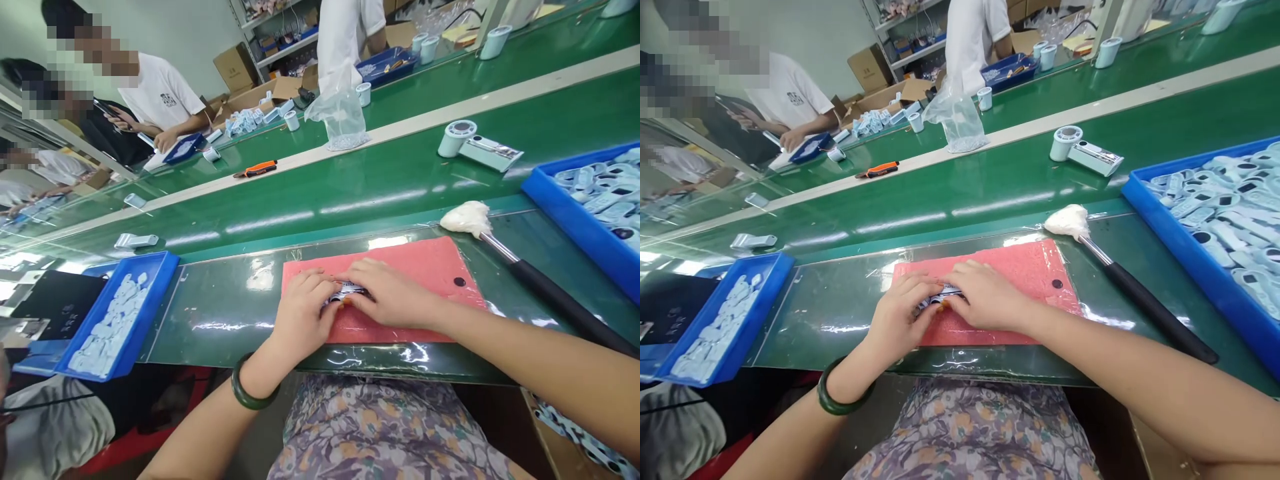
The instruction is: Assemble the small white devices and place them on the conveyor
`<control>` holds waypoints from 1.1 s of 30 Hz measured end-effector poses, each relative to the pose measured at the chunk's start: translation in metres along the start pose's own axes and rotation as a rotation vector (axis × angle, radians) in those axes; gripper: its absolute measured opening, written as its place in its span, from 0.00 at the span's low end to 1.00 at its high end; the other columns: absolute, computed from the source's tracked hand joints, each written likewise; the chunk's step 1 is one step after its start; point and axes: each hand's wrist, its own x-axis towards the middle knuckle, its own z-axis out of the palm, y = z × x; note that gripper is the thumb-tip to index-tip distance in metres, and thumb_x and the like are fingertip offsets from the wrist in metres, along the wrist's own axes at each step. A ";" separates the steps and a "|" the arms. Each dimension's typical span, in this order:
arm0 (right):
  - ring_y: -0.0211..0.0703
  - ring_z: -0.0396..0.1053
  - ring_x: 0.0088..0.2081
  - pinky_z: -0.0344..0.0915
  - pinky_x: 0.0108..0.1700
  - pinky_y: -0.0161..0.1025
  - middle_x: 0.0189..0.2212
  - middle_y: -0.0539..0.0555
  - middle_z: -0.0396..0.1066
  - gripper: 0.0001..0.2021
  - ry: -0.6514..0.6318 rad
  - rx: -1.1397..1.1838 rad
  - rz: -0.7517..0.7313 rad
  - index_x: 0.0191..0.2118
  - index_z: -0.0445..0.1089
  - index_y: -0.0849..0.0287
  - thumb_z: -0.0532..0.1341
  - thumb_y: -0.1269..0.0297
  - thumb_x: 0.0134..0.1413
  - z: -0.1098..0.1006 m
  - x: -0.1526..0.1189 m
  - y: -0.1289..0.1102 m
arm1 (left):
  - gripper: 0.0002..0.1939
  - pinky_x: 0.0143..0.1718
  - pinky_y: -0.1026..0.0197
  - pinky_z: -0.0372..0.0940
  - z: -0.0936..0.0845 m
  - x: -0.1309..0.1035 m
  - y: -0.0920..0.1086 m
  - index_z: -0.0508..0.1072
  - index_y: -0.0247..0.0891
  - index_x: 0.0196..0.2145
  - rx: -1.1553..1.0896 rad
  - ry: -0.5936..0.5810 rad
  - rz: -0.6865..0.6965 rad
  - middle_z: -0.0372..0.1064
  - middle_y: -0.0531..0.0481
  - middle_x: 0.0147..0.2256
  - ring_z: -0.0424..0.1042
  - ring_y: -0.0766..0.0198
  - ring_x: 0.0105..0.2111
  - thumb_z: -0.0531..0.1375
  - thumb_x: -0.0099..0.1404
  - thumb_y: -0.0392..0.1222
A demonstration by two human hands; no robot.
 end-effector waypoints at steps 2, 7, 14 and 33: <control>0.52 0.66 0.49 0.65 0.51 0.50 0.46 0.56 0.71 0.12 -0.058 0.037 -0.019 0.56 0.71 0.57 0.61 0.68 0.70 -0.004 0.000 0.003 | 0.10 0.53 0.40 0.72 -0.003 0.002 -0.002 0.72 0.40 0.46 -0.012 -0.041 -0.013 0.77 0.46 0.44 0.74 0.50 0.49 0.60 0.67 0.34; 0.51 0.66 0.47 0.66 0.51 0.50 0.45 0.55 0.70 0.12 -0.107 0.047 -0.052 0.56 0.70 0.56 0.63 0.68 0.70 -0.011 0.000 0.005 | 0.13 0.61 0.35 0.67 -0.009 0.004 -0.001 0.70 0.40 0.50 -0.003 -0.091 -0.026 0.77 0.46 0.48 0.74 0.51 0.52 0.60 0.67 0.36; 0.55 0.67 0.52 0.66 0.55 0.56 0.52 0.59 0.70 0.17 0.014 -0.048 -0.094 0.60 0.67 0.60 0.60 0.69 0.69 0.004 -0.008 0.007 | 0.12 0.58 0.39 0.70 -0.005 0.001 0.001 0.71 0.39 0.49 0.037 -0.046 0.001 0.78 0.46 0.47 0.74 0.50 0.53 0.60 0.68 0.35; 0.53 0.65 0.53 0.65 0.57 0.53 0.53 0.57 0.70 0.18 0.038 0.046 -0.140 0.59 0.66 0.59 0.62 0.70 0.65 0.005 -0.015 0.009 | 0.13 0.61 0.37 0.67 -0.003 -0.002 0.007 0.71 0.41 0.51 -0.044 -0.054 -0.043 0.78 0.46 0.49 0.71 0.49 0.57 0.61 0.69 0.38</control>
